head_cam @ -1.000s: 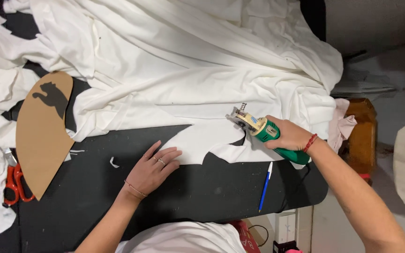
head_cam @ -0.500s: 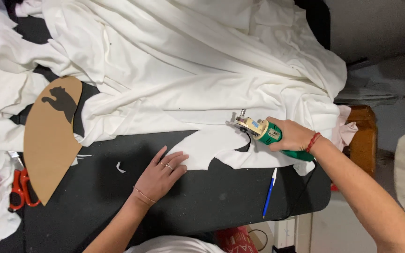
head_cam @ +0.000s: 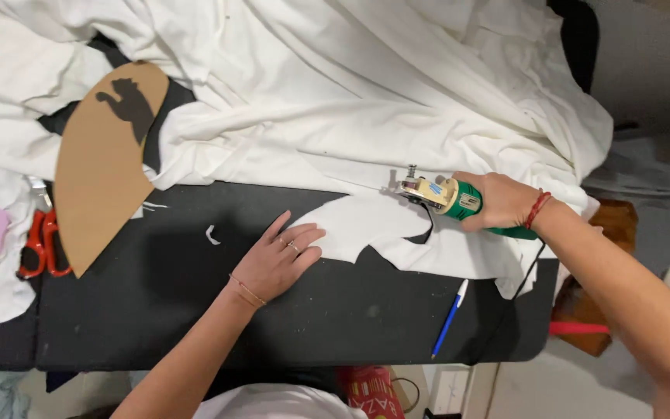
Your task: The person uses a cardboard template to trace a shape onto a white fabric with a blue pen. They then use a green electric fabric cutter to cut the fabric along the traced lines. The person repeats this process, cutting out multiple pieces of fabric and placing them into a pile.
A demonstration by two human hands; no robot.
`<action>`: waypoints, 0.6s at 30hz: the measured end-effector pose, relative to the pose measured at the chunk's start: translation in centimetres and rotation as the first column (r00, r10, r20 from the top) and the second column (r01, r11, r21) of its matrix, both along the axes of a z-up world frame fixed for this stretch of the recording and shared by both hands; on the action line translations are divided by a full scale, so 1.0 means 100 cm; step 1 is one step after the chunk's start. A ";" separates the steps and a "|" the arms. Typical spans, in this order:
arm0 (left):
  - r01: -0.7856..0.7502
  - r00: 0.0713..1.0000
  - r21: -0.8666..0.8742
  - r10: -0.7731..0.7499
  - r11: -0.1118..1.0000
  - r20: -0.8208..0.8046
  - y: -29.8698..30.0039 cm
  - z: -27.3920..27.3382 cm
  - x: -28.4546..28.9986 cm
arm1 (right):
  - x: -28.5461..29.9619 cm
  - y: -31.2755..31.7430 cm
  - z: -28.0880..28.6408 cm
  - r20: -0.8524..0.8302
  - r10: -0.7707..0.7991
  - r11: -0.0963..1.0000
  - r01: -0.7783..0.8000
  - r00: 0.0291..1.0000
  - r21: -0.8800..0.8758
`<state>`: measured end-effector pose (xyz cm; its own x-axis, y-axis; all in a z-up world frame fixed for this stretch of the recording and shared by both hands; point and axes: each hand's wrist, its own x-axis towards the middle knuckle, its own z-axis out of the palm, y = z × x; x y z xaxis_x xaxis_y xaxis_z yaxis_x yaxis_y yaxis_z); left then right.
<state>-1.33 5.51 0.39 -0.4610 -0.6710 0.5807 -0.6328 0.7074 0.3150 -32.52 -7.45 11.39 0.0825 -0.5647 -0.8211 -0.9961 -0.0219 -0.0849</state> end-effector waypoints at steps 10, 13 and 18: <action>0.029 1.000 0.035 -0.029 0.999 -0.005 0.003 -0.002 0.000 | 0.020 -0.013 0.003 0.017 0.098 0.994 -0.099 0.995 0.041; 0.042 0.999 0.029 -0.041 0.999 -0.012 0.002 -0.006 -0.001 | 0.031 -0.018 0.007 0.004 0.131 0.991 -0.131 0.991 0.033; 0.010 1.000 0.020 -0.009 1.000 -0.013 0.000 0.000 0.001 | 0.056 -0.021 0.014 -0.010 0.205 0.977 -0.205 0.979 0.054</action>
<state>-1.26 5.50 0.43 -0.4601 -0.6785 0.5727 -0.6220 0.7066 0.3374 -26.95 -9.51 12.76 0.1790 -0.4937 -0.8510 -0.9721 -0.2218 -0.0758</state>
